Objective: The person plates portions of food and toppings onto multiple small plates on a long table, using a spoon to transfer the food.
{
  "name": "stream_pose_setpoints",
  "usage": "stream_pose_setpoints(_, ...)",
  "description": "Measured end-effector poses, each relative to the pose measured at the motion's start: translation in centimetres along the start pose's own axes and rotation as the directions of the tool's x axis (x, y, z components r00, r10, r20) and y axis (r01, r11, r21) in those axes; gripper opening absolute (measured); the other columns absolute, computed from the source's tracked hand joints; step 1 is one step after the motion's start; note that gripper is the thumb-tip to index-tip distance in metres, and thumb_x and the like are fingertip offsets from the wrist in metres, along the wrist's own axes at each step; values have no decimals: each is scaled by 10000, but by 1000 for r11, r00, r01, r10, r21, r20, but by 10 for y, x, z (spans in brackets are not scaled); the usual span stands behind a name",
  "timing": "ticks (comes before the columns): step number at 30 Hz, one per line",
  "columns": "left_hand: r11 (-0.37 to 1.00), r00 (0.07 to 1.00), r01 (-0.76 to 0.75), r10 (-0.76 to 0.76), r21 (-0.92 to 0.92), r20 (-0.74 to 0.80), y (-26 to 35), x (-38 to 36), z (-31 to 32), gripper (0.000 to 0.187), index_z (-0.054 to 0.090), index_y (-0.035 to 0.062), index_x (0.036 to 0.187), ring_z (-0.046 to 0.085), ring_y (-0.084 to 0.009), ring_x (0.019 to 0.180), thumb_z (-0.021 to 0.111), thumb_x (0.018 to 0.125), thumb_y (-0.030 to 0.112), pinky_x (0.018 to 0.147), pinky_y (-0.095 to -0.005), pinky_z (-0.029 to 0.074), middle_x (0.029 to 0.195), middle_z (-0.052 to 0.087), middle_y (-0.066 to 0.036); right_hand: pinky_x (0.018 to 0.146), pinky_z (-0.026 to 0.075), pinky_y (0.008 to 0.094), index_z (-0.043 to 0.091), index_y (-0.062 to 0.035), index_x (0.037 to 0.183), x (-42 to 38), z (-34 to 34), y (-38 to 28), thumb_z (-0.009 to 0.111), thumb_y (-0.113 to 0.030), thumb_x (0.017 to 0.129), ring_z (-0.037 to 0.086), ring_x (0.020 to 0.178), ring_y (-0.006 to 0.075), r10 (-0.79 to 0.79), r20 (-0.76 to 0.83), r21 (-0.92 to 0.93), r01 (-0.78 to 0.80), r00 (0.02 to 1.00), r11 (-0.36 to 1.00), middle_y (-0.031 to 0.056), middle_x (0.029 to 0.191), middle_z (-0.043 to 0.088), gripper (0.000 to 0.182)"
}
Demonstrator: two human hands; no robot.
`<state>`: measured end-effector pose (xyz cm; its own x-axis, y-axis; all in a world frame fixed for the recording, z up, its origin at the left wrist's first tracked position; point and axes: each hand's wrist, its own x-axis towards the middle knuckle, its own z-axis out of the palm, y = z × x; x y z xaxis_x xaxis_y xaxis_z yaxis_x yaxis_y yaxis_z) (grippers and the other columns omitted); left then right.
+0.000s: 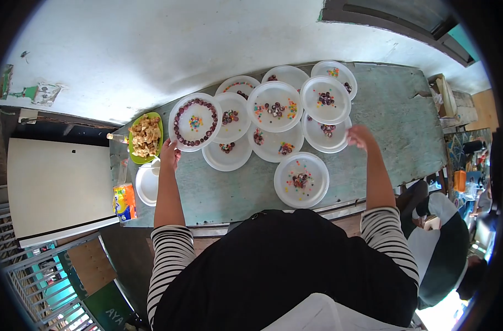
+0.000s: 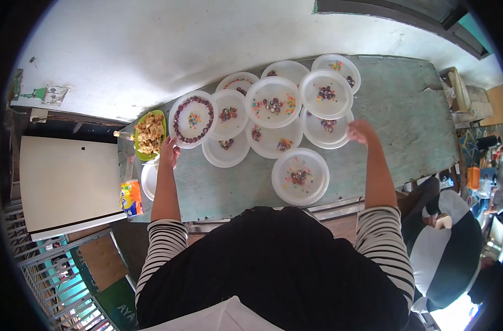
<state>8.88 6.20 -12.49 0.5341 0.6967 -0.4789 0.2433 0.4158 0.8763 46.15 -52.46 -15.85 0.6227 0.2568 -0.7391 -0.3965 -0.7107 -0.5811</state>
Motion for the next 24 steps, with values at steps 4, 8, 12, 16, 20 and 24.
stream_pose_setpoints(4, 1000, 1000, 0, 0, -2, -1, 2, -7, 4, 305, 497, 67, 1180, 485, -72, 541, 567, 887, 112, 409, -167, 369, 795, 568, -1, 347, 314, 239, 638, -50, 917, 51, 1, -10, 670, -288, 821, 613, 547, 123, -37, -418, 379, 211, 908, 901, 38, 798, 625, 258)
stream_pose_setpoints(8, 1000, 1000, 12, -12, -8, -29, 4, -13, 9, 284, 504, 64, 1163, 483, -71, 533, 562, 889, 111, 404, -167, 366, 778, 567, 0, 349, 302, 259, 636, -48, 916, 67, 7, -21, 691, -279, 802, 574, 520, 120, 72, -413, 438, 129, 908, 890, 37, 769, 606, 264)
stream_pose_setpoints(12, 999, 1000, -14, 14, -29, -4, -5, -9, 1, 268, 511, 61, 1154, 468, -57, 507, 555, 894, 110, 397, -167, 364, 759, 570, 0, 358, 231, 240, 592, -108, 797, 76, 7, -20, 697, -256, 795, 460, 479, 89, 107, -392, 522, 126, 914, 843, -9, 678, 545, 182)
stream_pose_setpoints(16, 999, 1000, -14, 15, -34, 17, -6, -10, -1, 265, 514, 61, 1154, 466, -49, 498, 551, 896, 106, 392, -169, 367, 764, 579, -2, 341, 244, 202, 571, -117, 750, 93, -1, -4, 685, -223, 805, 429, 436, 83, 88, -401, 651, 215, 912, 728, -24, 602, 505, 166)
stream_pose_setpoints(20, 1000, 1000, -7, 7, -24, 21, -5, -14, 1, 255, 519, 60, 1143, 481, -56, 508, 551, 894, 100, 393, -169, 371, 771, 590, -6, 327, 262, 188, 571, -116, 757, 81, -1, -7, 678, -202, 807, 433, 416, 85, 49, -383, 639, 226, 923, 735, -16, 592, 505, 146)
stream_pose_setpoints(24, 999, 1000, 16, -16, -31, -16, -3, -19, 6, 244, 523, 61, 1129, 491, -62, 519, 555, 891, 99, 394, -167, 367, 776, 593, -7, 367, 346, 268, 610, -94, 843, 84, -2, -6, 654, -251, 823, 525, 497, 124, 63, -395, 632, 222, 916, 742, 6, 636, 542, 164)
